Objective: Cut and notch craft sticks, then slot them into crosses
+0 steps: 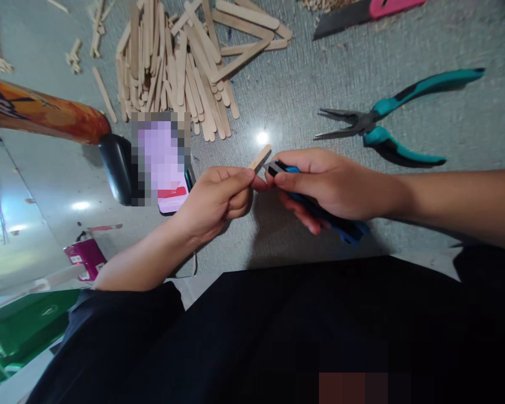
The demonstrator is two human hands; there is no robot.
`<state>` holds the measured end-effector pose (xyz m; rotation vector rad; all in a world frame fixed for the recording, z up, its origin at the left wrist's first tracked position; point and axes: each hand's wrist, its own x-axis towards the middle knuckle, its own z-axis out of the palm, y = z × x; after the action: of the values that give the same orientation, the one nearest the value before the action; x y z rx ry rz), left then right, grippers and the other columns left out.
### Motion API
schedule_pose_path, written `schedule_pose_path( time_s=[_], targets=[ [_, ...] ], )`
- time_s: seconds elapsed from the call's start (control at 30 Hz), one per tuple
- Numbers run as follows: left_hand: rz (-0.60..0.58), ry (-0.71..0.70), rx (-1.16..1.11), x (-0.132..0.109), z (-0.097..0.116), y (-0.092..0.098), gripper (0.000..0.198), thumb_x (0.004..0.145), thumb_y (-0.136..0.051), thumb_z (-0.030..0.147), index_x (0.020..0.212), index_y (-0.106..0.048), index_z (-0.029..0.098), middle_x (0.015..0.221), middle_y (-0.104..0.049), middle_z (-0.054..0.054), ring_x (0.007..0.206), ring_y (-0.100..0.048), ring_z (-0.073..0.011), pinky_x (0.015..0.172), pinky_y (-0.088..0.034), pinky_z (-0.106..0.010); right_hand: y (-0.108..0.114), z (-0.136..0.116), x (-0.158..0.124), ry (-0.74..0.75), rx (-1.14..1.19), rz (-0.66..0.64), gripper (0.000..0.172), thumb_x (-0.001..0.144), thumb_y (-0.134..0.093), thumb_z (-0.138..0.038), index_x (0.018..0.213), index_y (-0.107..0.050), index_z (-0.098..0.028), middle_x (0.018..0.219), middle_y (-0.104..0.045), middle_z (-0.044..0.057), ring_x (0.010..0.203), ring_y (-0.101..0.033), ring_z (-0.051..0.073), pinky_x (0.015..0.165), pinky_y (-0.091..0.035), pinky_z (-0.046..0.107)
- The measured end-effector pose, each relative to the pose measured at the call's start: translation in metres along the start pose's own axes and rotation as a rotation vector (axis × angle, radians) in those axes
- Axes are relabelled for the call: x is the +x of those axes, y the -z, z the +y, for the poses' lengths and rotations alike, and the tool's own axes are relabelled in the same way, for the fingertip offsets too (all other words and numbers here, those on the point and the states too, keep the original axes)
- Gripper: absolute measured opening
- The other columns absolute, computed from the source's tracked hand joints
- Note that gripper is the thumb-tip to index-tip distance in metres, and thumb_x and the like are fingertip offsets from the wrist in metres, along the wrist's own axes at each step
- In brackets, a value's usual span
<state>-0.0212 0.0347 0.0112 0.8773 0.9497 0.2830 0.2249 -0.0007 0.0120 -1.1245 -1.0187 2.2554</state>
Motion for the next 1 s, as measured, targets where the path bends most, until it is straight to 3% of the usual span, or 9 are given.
schedule_pose_path(
  time_s=[0.17, 0.37, 0.8, 1.0],
  targets=[
    [0.120, -0.209, 0.244, -0.005, -0.013, -0.006, 0.046, 0.113, -0.080, 0.058, 0.087, -0.076, 0.021, 0.056, -0.043, 0.007, 0.048, -0.033, -0.0090, 0.046, -0.026, -0.027, 0.001, 0.000, -0.001, -0.018, -0.015, -0.022, 0.029, 0.125, -0.071, -0.033, 0.100, -0.058, -0.025, 0.065, -0.064, -0.008, 0.041, -0.067, 0.013, 0.037, -0.044, 0.023],
    [0.202, -0.433, 0.503, -0.009, -0.025, -0.011, 0.055, 0.122, -0.066, 0.062, 0.085, -0.074, 0.021, 0.061, -0.049, 0.004, 0.058, -0.046, -0.0120, 0.054, -0.037, -0.027, 0.000, -0.001, 0.000, -0.048, -0.034, -0.030, 0.031, 0.125, -0.072, -0.032, 0.099, -0.057, -0.025, 0.064, -0.063, -0.009, 0.040, -0.066, 0.012, 0.036, -0.041, 0.023],
    [0.232, -0.511, 0.569, -0.011, -0.029, -0.012, 0.050, 0.125, -0.062, 0.054, 0.092, -0.078, 0.021, 0.063, -0.057, 0.003, 0.058, -0.053, -0.0125, 0.059, -0.043, -0.028, 0.001, 0.001, -0.001, -0.047, -0.020, -0.057, 0.028, 0.125, -0.068, -0.029, 0.099, -0.057, -0.025, 0.064, -0.064, -0.009, 0.041, -0.066, 0.013, 0.036, -0.042, 0.023],
    [0.244, -0.540, 0.619, -0.011, -0.032, -0.013, 0.051, 0.126, -0.061, 0.053, 0.090, -0.075, 0.021, 0.064, -0.058, 0.002, 0.059, -0.053, -0.0123, 0.058, -0.042, -0.027, 0.001, 0.001, -0.002, -0.044, -0.017, -0.058, 0.034, 0.124, -0.076, -0.038, 0.098, -0.057, -0.025, 0.065, -0.064, -0.008, 0.042, -0.067, 0.013, 0.038, -0.040, 0.024]
  ],
)
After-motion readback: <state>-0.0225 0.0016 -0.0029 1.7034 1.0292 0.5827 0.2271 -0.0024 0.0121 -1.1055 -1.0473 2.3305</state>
